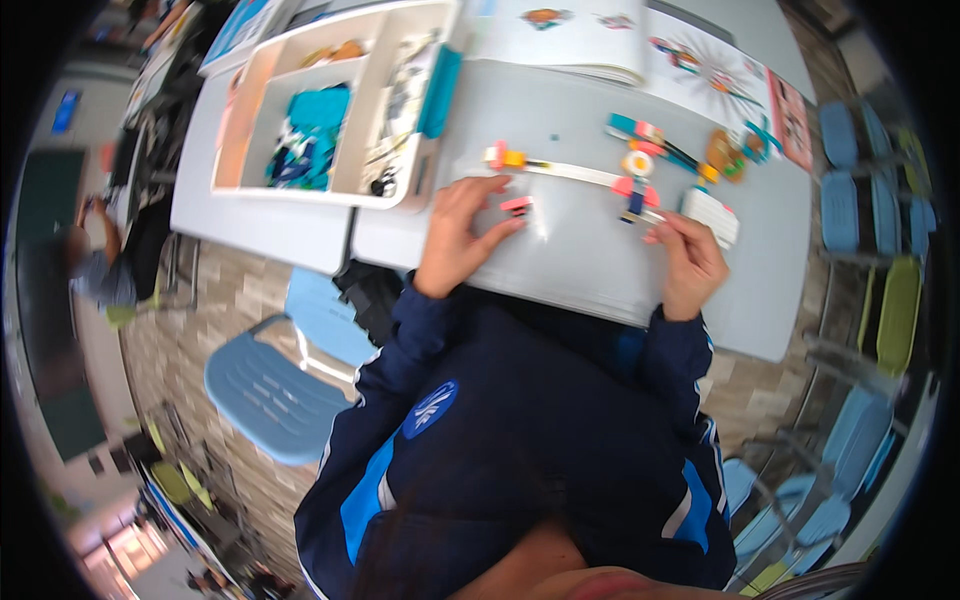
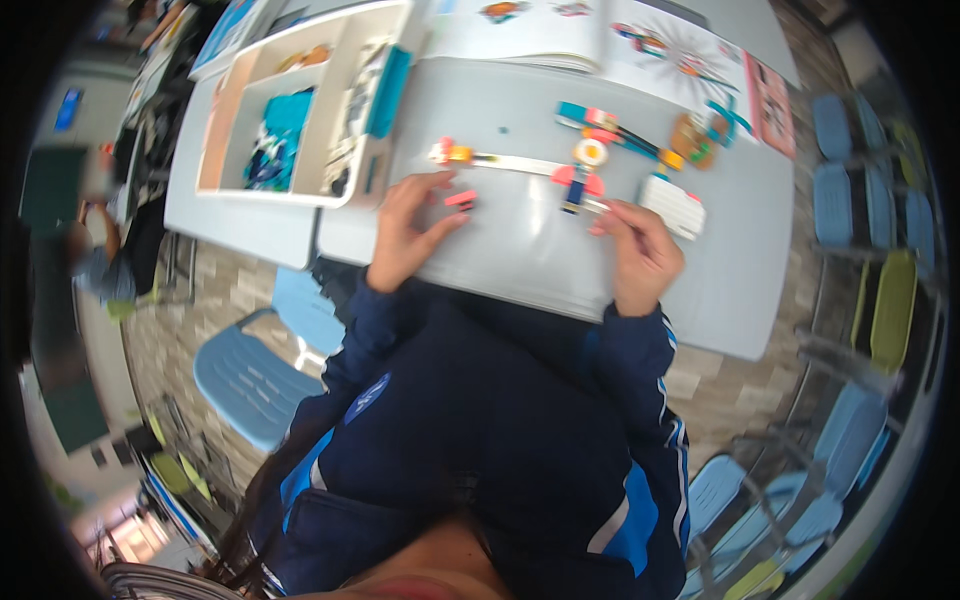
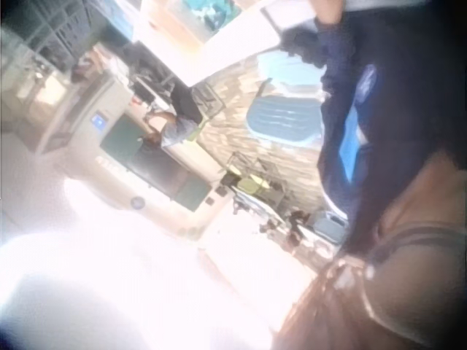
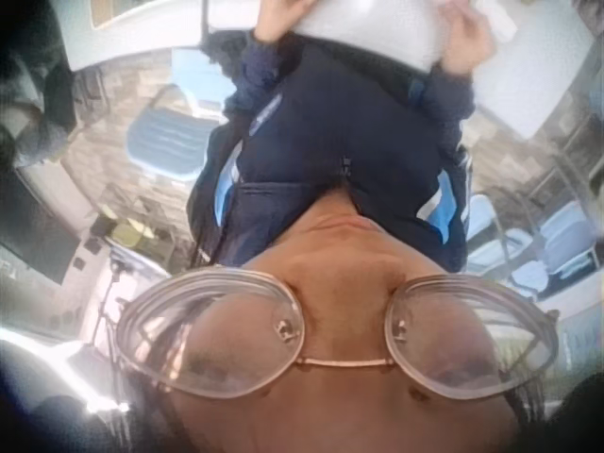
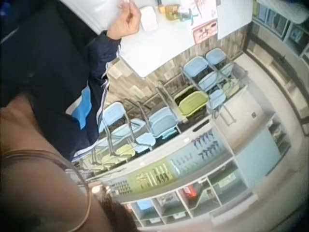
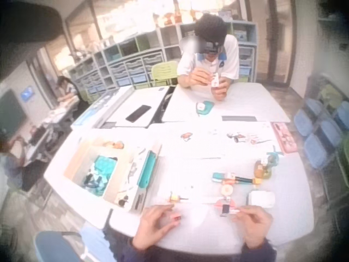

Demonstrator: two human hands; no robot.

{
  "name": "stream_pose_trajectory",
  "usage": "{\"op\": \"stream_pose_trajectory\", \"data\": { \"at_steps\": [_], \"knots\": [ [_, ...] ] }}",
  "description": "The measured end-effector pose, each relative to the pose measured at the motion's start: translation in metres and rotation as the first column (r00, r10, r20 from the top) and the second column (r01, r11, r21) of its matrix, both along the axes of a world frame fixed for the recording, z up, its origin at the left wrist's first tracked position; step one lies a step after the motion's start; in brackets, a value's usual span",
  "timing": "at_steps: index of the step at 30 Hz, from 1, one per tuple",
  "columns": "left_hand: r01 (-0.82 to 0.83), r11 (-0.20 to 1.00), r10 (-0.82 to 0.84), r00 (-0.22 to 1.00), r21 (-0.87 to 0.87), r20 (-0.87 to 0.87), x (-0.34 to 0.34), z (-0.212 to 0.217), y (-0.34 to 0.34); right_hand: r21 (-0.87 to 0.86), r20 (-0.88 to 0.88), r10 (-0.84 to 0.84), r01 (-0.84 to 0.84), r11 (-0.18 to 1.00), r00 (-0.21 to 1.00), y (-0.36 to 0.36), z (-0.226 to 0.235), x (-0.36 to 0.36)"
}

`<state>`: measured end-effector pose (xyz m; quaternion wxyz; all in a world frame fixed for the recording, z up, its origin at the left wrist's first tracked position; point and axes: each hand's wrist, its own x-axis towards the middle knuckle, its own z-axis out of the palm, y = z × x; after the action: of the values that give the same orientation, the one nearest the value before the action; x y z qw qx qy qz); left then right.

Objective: The person assembles small colorful building blocks on a table, following a printed instruction booklet. They pick up individual pieces, connect them into small structures, and occasionally refer to the booklet for guidance. The process involves repeated selection, alignment, and joining of block pieces.

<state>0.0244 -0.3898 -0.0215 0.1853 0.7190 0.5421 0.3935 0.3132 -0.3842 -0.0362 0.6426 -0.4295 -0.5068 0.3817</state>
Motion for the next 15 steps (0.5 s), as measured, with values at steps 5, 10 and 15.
{"op": "stream_pose_trajectory", "data": {
  "at_steps": [5, 10, 15],
  "knots": [
    [-0.042, 0.985, 0.03, 0.997, 0.165, 0.07, -0.003, 0.011, -0.013, 0.025, 0.08, 0.017, -0.019, 0.999, 0.997, -0.002, -0.005, 0.001],
    [-0.203, 0.892, 0.199, 0.979, 0.405, 0.051, -0.038, 0.055, -0.035, 0.078, 0.095, 0.042, -0.049, 0.996, 0.995, -0.005, 0.001, -0.011],
    [-0.493, 0.824, 0.511, 0.86, 0.28, 0.009, -0.159, 0.084, -0.009, 0.085, 0.063, 0.019, -0.024, 0.996, 0.998, -0.003, -0.006, -0.011]
  ]
}}
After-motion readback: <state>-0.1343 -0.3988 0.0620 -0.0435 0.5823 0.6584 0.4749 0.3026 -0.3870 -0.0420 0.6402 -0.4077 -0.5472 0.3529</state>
